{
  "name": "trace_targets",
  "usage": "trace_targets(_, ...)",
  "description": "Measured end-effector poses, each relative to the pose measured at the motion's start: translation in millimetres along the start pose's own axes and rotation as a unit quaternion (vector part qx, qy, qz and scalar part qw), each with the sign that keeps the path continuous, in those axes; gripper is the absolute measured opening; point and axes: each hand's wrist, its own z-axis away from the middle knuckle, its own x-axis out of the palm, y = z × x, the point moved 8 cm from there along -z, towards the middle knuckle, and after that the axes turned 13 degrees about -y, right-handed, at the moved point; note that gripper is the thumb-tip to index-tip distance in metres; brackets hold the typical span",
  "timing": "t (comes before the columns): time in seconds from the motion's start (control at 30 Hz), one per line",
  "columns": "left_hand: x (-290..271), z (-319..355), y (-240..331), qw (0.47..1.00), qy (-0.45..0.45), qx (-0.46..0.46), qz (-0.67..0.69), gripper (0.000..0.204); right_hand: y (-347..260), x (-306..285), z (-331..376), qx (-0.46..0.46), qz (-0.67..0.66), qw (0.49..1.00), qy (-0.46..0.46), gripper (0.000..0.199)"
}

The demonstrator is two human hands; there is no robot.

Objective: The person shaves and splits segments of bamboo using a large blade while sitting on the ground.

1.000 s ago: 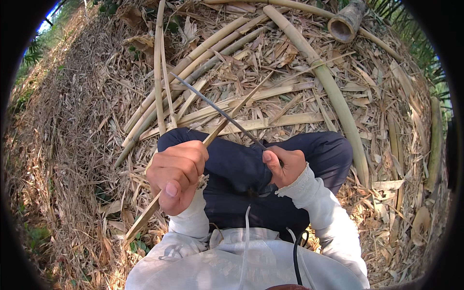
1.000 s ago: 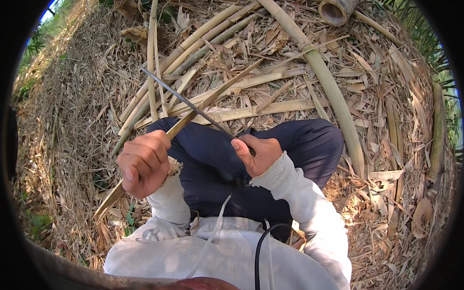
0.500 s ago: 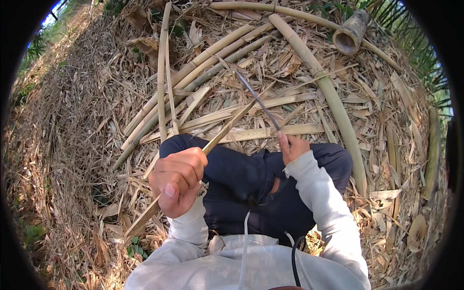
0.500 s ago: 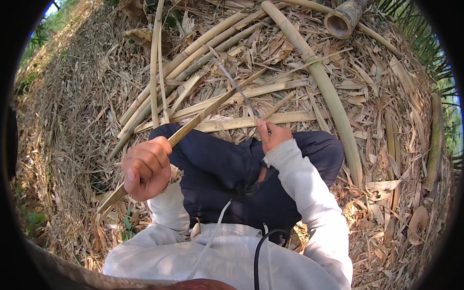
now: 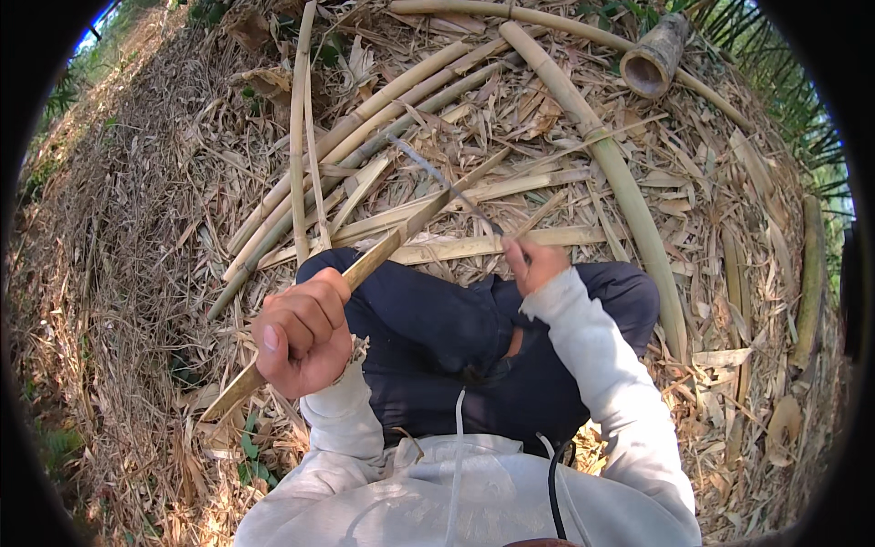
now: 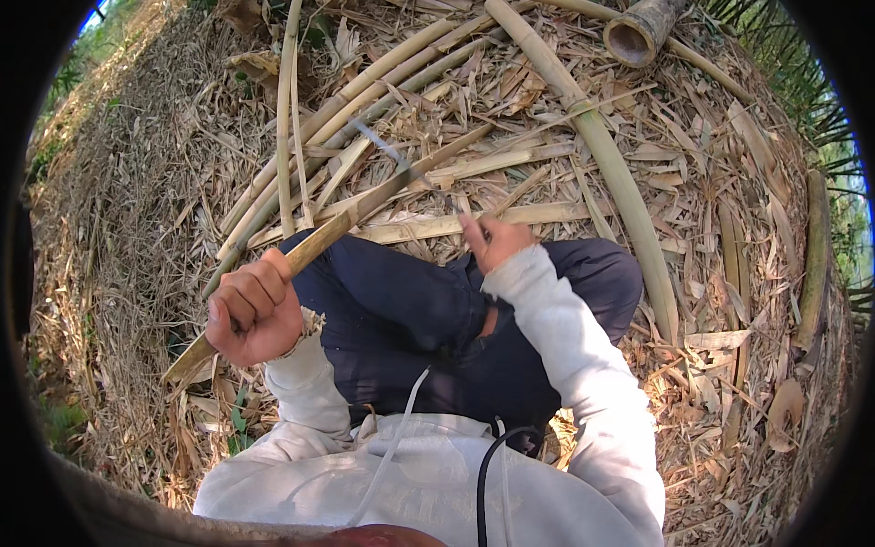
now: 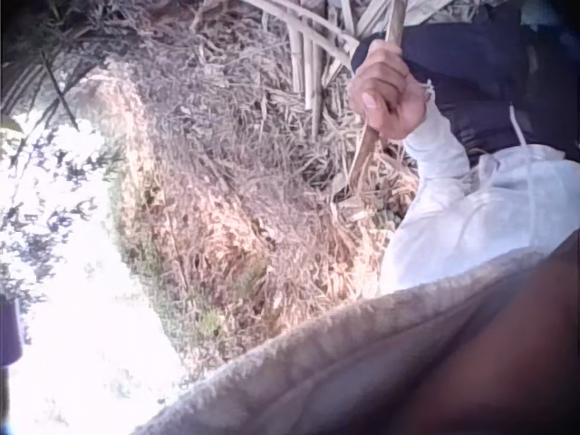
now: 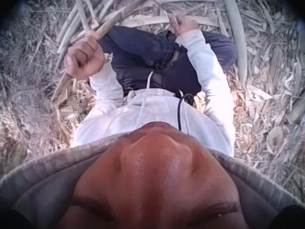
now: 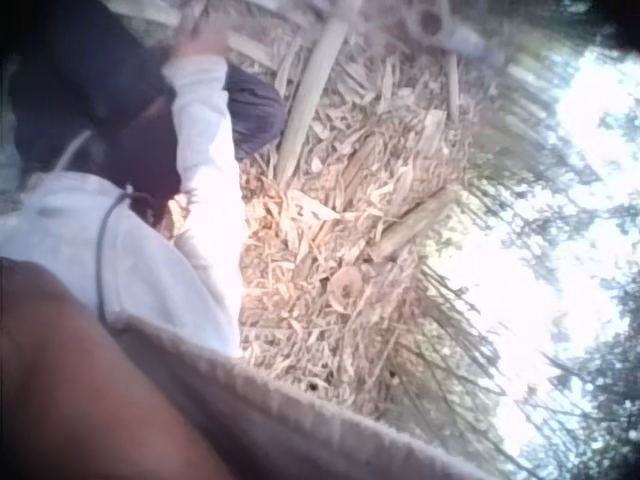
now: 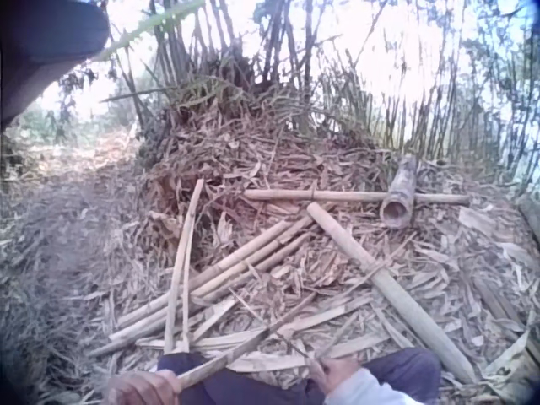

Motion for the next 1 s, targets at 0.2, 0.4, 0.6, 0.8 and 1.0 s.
trace_targets(0.2, -8.6, 4.2, -5.9, 1.000, 0.009, -0.004, 0.007, 0.044, 47.3, -1.9, -30.5, 0.151, 0.056, 0.984, -0.080, 0.069)
trace_targets(0.4, -8.0, 8.1, -17.5, 1.000, -0.004, -0.025, 0.012, 0.043, 53.3, -2.5, -43.5, 0.177, 0.041, 0.969, -0.165, 0.073)
trace_targets(0.6, -24.3, 15.6, -17.3, 0.995, 0.094, -0.017, 0.025, 0.043, 21.2, -2.6, -43.1, 0.130, 0.137, 0.972, -0.141, 0.073)
trace_targets(0.8, -22.7, 15.8, -14.7, 0.997, 0.073, -0.024, 0.013, 0.043, 45.8, -3.7, -46.7, 0.064, 0.082, 0.989, -0.101, 0.081)
trace_targets(1.0, -20.0, 15.3, -15.3, 0.998, 0.052, -0.014, 0.026, 0.043, 46.1, -14.9, -55.5, 0.068, 0.126, 0.981, -0.133, 0.089)
